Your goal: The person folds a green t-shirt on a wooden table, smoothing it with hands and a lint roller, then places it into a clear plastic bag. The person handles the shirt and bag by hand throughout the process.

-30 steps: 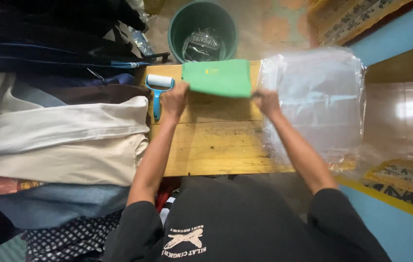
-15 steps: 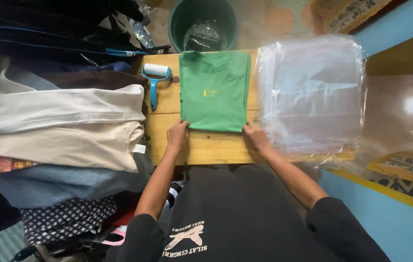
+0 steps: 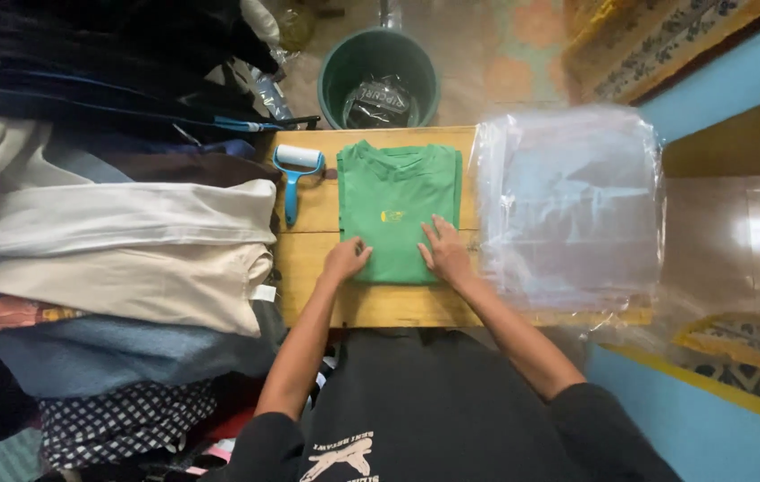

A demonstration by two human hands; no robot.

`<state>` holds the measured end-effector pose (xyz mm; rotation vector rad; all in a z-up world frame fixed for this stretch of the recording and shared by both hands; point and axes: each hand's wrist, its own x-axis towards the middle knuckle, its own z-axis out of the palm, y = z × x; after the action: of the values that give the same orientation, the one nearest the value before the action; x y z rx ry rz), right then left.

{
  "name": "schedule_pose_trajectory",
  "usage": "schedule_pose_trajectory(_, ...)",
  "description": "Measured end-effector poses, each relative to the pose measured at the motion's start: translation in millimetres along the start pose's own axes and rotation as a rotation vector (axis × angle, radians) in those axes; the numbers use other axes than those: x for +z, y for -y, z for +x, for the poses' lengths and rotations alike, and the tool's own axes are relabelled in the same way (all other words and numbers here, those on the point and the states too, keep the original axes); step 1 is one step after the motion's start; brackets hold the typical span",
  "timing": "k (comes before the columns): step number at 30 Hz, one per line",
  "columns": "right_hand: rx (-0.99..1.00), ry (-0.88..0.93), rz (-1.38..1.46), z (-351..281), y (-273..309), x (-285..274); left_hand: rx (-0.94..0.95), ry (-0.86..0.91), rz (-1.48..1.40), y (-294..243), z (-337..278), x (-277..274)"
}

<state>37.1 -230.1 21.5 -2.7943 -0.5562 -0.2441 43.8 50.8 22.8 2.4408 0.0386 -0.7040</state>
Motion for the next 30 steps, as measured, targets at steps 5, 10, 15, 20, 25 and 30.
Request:
schedule_pose_trajectory(5,0.057,0.123,-0.118,-24.2,14.4,12.8,-0.031,-0.005,-0.151,12.8,-0.2,3.8)
schedule_pose_trajectory(10,0.105,0.068,-0.184,-22.5,13.5,33.8,-0.182,-0.394,-0.411,64.8,56.7,-25.1)
schedule_pose_trajectory(15,0.165,0.022,-0.108,-18.6,44.0,24.8,-0.323,-0.713,-0.336,97.2,99.4,-72.3)
schedule_pose_trajectory(20,0.285,0.02,-0.085,-30.9,27.8,52.8,-0.376,-0.585,-0.285,150.7,137.4,-39.1)
schedule_pose_trajectory(25,0.284,0.062,-0.079,-36.2,22.1,41.9,-0.466,-0.486,-0.361,145.7,126.8,-48.2)
schedule_pose_trajectory(30,0.323,-0.02,-0.074,-70.3,7.9,49.7,-0.131,-0.197,-0.337,19.1,21.0,-34.4)
